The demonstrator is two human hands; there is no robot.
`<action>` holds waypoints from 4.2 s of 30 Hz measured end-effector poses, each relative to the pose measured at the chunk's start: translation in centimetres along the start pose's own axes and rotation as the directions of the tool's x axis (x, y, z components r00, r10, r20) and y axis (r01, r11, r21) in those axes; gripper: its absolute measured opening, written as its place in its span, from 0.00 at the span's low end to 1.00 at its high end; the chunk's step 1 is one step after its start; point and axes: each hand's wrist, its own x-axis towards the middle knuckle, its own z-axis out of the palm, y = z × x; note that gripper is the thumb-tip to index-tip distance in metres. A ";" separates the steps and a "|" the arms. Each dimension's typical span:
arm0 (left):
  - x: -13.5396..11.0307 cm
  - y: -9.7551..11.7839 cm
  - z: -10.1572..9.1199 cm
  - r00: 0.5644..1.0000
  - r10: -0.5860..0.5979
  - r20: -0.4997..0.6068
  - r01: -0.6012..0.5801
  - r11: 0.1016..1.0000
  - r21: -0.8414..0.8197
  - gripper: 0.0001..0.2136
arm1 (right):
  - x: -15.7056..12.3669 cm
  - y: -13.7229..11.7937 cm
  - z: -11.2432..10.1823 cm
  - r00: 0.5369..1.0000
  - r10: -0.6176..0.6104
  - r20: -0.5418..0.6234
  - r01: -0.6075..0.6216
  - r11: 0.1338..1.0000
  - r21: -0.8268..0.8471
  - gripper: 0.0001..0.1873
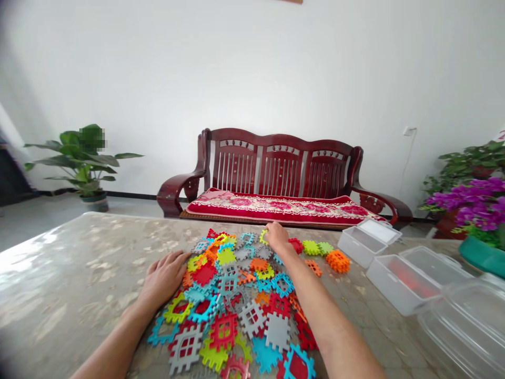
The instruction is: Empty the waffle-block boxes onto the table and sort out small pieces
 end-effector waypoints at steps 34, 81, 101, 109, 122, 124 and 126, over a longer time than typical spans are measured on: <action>0.3 -0.4 0.5 0.999 0.026 -0.024 -0.026 1.000 -0.007 0.21 | -6.6 11.2 -6.2 0.960 0.246 -0.132 -0.251 0.968 -0.021 0.17; -0.2 -0.1 -0.2 0.999 0.028 -0.023 -0.030 0.996 -0.083 0.20 | -8.7 -9.6 -0.5 0.992 -0.077 0.103 0.045 0.957 0.287 0.22; -0.2 0.0 -0.5 1.000 0.027 -0.006 -0.027 0.997 -0.079 0.21 | -8.3 -9.3 0.9 0.988 -0.153 0.012 0.126 0.852 0.507 0.26; -0.1 0.0 -0.3 0.999 0.034 -0.012 -0.035 0.997 -0.065 0.21 | -9.6 0.6 0.9 0.977 -0.100 -0.188 0.200 0.736 0.646 0.16; 0.1 -0.4 0.2 0.999 0.036 -0.028 -0.037 0.998 -0.048 0.21 | -11.3 3.2 0.8 0.997 0.000 -0.074 0.033 0.897 0.440 0.20; 0.2 -0.4 0.2 0.999 0.038 -0.029 -0.040 0.998 -0.045 0.21 | -11.2 2.8 0.5 0.999 -0.028 -0.046 0.042 0.939 0.340 0.23; 0.1 -0.4 0.2 0.999 0.040 -0.031 -0.041 0.998 -0.041 0.21 | -10.9 2.6 0.1 0.999 -0.052 -0.016 0.055 0.961 0.270 0.25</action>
